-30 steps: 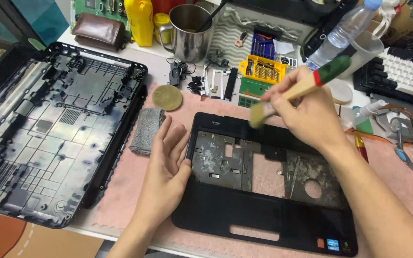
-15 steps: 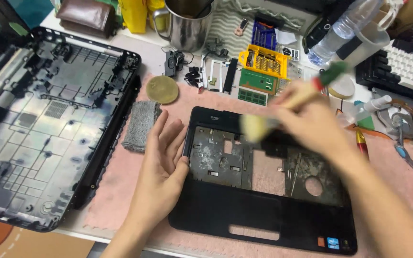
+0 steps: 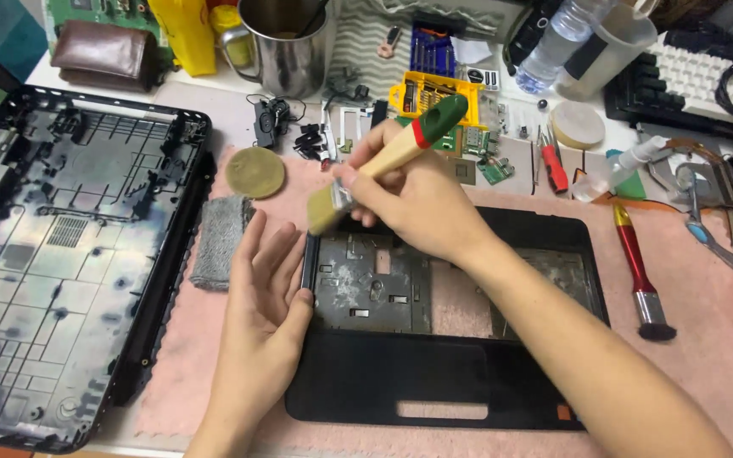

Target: Cleaning the interior surface of a laptop casing using a cloth and a paintbrush to remove dust and debris.

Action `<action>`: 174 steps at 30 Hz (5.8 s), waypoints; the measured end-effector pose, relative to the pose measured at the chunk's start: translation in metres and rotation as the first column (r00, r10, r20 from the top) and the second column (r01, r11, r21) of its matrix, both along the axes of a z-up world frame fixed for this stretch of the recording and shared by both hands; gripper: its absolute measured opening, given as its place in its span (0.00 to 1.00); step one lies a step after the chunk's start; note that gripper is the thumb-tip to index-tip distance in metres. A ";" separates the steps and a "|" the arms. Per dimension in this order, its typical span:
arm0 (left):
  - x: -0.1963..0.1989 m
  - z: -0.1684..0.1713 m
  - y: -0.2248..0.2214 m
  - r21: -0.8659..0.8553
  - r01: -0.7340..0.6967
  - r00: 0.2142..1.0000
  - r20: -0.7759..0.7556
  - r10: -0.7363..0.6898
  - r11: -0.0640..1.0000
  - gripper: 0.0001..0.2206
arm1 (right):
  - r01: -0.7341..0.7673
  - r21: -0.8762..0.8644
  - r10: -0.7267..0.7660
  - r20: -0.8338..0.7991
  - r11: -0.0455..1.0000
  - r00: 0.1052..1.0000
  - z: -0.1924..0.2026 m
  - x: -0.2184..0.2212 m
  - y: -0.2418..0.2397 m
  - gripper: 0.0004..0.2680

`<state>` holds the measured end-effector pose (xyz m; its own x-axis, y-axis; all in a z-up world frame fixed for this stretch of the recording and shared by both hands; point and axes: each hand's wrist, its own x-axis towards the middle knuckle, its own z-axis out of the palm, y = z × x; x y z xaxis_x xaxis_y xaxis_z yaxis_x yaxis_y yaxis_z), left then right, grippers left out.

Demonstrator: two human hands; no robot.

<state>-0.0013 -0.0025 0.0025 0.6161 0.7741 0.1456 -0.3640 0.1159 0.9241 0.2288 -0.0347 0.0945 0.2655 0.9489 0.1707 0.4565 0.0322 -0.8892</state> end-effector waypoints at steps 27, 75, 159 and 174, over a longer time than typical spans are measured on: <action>0.012 0.019 -0.014 0.214 -0.064 0.953 -0.277 0.123 0.975 0.29 | 0.539 -0.034 -0.523 -0.303 0.841 0.797 0.028 0.075 -0.107 0.05; 0.039 0.010 0.011 0.280 -0.043 0.902 -0.401 0.158 0.959 0.40 | 0.101 0.069 -0.089 -0.153 0.993 0.984 -0.035 0.020 -0.026 0.04; 0.240 0.115 0.076 0.979 0.178 0.978 -0.187 0.087 0.103 0.07 | 0.756 0.187 -0.618 -0.470 0.627 0.630 -0.037 0.149 -0.243 0.06; 0.019 -0.011 0.016 0.156 -0.219 0.963 -0.122 0.239 0.963 0.26 | 0.310 0.135 -0.257 -0.309 0.941 0.915 -0.017 0.054 -0.105 0.12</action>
